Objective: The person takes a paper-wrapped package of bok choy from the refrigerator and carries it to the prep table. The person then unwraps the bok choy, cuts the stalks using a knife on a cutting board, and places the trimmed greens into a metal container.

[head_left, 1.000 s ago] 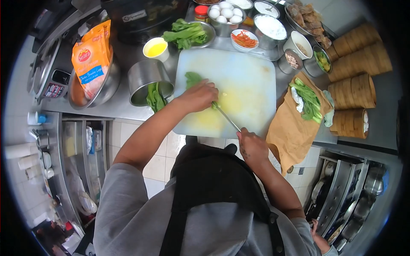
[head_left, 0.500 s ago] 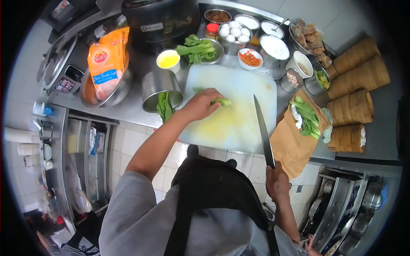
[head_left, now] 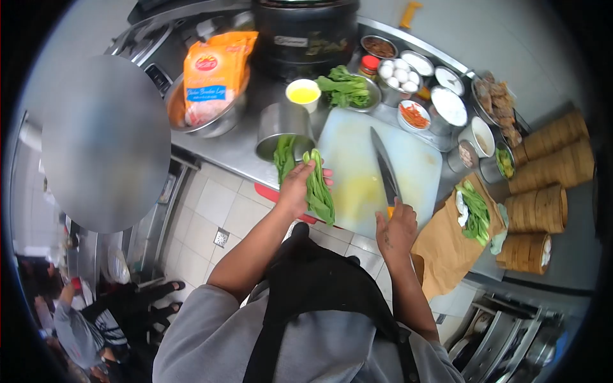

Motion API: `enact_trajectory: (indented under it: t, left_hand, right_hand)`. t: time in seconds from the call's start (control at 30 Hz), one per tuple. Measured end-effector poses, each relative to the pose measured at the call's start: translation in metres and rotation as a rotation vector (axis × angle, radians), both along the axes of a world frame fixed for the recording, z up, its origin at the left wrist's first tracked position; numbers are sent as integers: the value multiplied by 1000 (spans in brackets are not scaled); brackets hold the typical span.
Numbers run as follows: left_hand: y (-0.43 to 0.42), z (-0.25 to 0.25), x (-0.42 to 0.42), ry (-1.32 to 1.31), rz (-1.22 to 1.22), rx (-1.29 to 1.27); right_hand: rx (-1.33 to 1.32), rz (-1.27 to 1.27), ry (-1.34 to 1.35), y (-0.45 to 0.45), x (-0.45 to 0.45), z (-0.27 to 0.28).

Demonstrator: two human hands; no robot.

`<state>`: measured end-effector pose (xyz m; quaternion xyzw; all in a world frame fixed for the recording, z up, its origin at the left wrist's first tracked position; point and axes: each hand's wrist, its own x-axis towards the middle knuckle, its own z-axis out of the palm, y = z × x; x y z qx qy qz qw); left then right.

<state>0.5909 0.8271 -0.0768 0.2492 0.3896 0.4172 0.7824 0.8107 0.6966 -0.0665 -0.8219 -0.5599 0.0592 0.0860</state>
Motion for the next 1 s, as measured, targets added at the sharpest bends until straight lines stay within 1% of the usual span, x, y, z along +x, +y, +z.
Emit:
enact_trajectory:
  t: [0.07, 0.1, 0.17, 0.2, 0.27, 0.33, 0.4, 0.43, 0.5, 0.53, 0.6, 0.67, 0.7, 0.77, 0.8, 0.83, 0.87, 0.9, 0.93, 1.0]
  left_hand:
    - [-10, 2, -10, -9, 14, -14]
    - [-16, 2, -12, 0, 25, -38]
    - [-26, -8, -19, 4, 23, -57]
    - [-34, -9, -21, 0, 30, -55]
    - [-44, -11, -25, 47, 148, -114]
    - [-42, -14, -39, 24, 167, -154]
    - [-37, -15, -50, 33, 132, -41]
    - [-33, -13, -55, 30, 136, -38]
    - [-22, -8, -66, 277, 164, 57]
    - [-17, -9, -73, 274, 164, 61]
    - [-7, -23, -89, 502, 498, 251]
    - [8, -47, -105, 641, 638, 337]
    - [11, -54, -113, 644, 577, 261]
    - [12, -60, -121, 649, 499, 221]
    - [13, -64, -121, 654, 428, 181]
    - [16, -75, -125, 647, 427, 178]
    - [20, -92, -130, 629, 410, 176]
    - [22, -111, -135, 661, 378, 214]
    - [20, -109, -131, 633, 383, 186]
    - [19, -104, -125, 589, 395, 153]
  right_hand:
    - [300, 260, 253, 10, -17, 8]
    - [276, 284, 532, 17, -32, 7]
    - [120, 283, 970, 34, -72, 6]
    - [117, 291, 968, 40, -89, 4]
    - [33, 415, 1108, 51, -117, 1]
    - [34, 400, 1091, 60, -133, -4]
    - [41, 383, 1070, 74, -143, -14]
    - [27, 363, 1073, 84, -147, -16]
    - [14, 346, 1073, 104, -154, -18]
    - [64, 352, 1051, 118, -159, -10]
    - [116, 347, 1028, 153, -168, -5]
    - [18, 389, 841, 182, -173, -8]
    - [20, 374, 838, 178, -171, -7]
    - [121, 531, 634, 164, -163, 7]
    - [52, 564, 727, 152, -153, 4]
    - [159, 599, 721, 129, -143, -10]
    - [113, 621, 788, 109, -125, -2]
    - [160, 620, 801, 89, -102, -1]
    - [191, 561, 765, 68, -82, 6]
    - [237, 398, 808, 29, -33, 20]
